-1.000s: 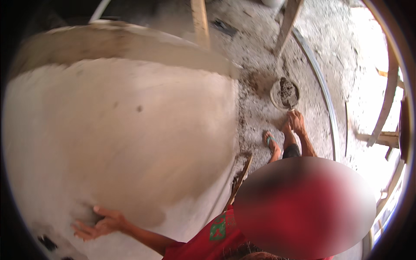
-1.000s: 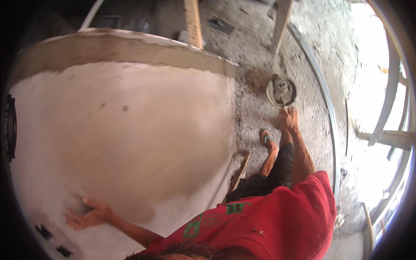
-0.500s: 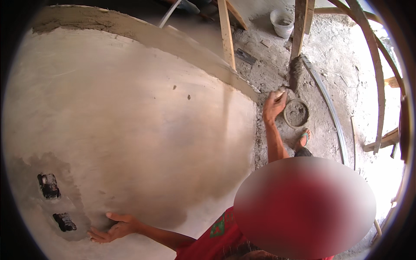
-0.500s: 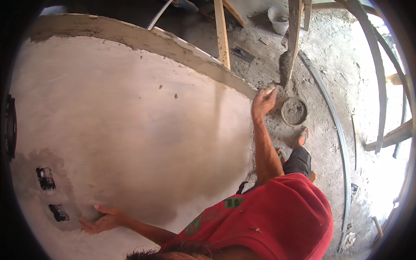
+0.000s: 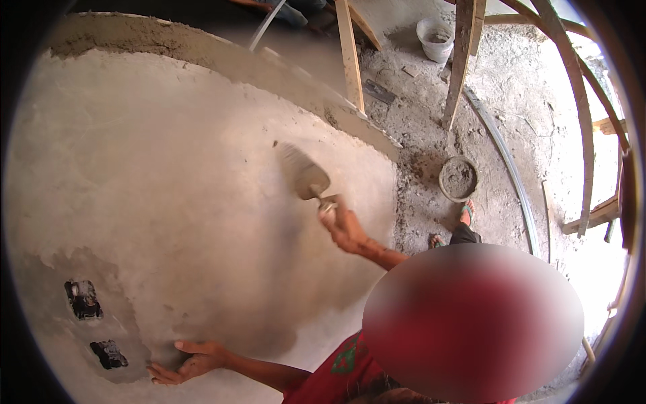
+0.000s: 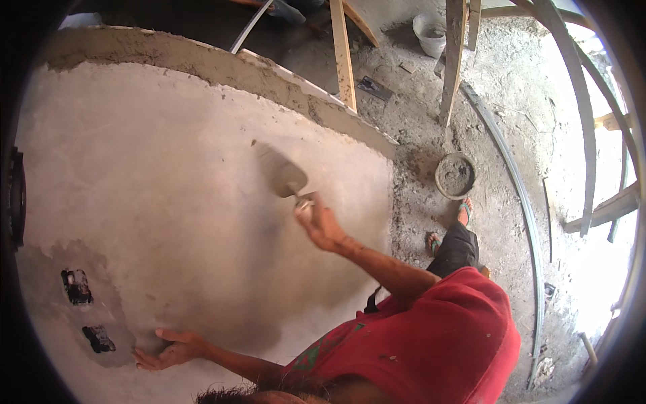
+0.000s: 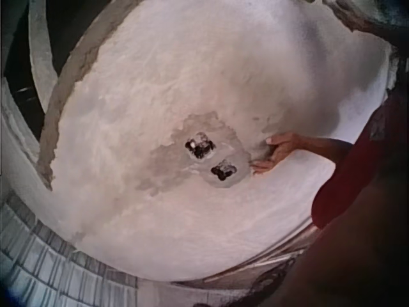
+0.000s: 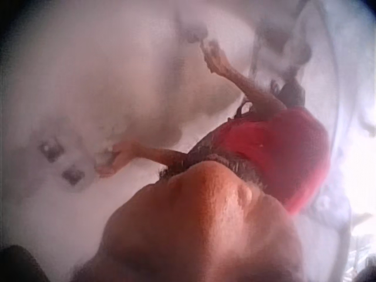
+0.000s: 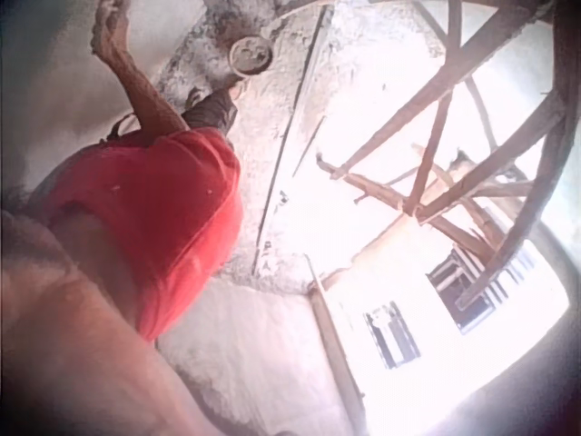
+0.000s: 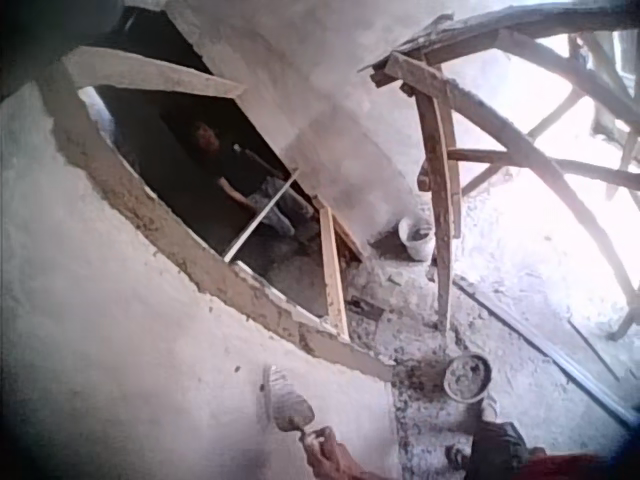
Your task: The person scoops wet cement from a bucket using a trowel and applies it to a curved wall surface. They repeatedly smooth and level the plaster with the trowel, working along the wall's edge and around embedded fixtures.
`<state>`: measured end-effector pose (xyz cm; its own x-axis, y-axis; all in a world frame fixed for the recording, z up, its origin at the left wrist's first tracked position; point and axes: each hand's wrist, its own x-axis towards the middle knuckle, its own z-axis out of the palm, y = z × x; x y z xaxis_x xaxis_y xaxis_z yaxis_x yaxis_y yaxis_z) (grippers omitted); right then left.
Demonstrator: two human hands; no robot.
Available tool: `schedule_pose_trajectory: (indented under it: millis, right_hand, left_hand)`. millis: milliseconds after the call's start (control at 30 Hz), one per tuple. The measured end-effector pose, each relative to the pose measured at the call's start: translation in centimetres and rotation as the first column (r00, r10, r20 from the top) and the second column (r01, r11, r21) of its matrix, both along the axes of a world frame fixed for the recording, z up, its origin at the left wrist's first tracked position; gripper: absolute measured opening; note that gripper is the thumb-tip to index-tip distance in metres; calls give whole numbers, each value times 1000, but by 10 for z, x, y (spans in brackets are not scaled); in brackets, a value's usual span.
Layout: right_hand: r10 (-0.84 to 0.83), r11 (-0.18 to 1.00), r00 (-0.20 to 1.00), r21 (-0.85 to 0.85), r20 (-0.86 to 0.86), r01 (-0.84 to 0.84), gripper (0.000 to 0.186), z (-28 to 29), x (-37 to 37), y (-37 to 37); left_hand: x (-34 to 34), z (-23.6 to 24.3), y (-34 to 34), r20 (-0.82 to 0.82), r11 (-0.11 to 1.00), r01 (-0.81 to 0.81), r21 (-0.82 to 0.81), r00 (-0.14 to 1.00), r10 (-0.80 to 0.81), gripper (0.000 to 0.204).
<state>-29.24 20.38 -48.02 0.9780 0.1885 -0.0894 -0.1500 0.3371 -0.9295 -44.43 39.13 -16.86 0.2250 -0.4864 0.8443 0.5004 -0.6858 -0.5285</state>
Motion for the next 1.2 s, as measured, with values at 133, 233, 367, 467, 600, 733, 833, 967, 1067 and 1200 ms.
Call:
schedule_pose_trajectory:
  millis: [133, 233, 367, 467, 600, 733, 833, 967, 1067, 1200]
  right_hand:
    - [219, 804, 815, 572, -537, 161, 45, -88, 38, -30]
    - [181, 756, 750, 578, -636, 308, 54, -99, 79, -25]
    - [336, 705, 714, 667, -614, 242, 56, -96, 152, -30]
    - [325, 813, 730, 572, -601, 110, 58, -71, 190, -42]
    - [127, 968, 856, 252, -501, 4, 63, -14, 198, -45]
    - [132, 991, 894, 55, -429, -121, 62, 30, 191, -51]
    - [181, 983, 925, 43, -335, -177, 59, 61, 183, -49]
    - [260, 964, 936, 8, -240, -265, 55, 83, 155, -57]
    - [411, 912, 883, 115, -226, -395, 53, 67, 116, -75]
    - [259, 964, 790, 203, -556, -173, 61, -16, 100, -86]
  left_hand:
    - [7, 4, 2, -13, 998, -33, 48, 999, 34, 53]
    - [14, 5, -8, 10, 997, -80, -11, 997, 80, 55]
    - [15, -1, -1, 66, 987, -125, -103, 989, 132, 59]
    - [16, -4, -4, 93, 972, -172, -162, 978, 189, 61]
    - [15, -4, -3, 87, 969, -169, -178, 979, 187, 61]
    - [18, -5, -8, 84, 977, -188, -99, 977, 196, 59]
    - [17, -5, -4, 68, 976, -199, -90, 976, 205, 58]
    - [17, -2, -4, 73, 981, -186, -54, 979, 190, 58]
    - [19, -5, -9, 100, 980, -190, -63, 976, 196, 59]
    - [14, -6, 4, 136, 966, -211, -151, 963, 232, 58]
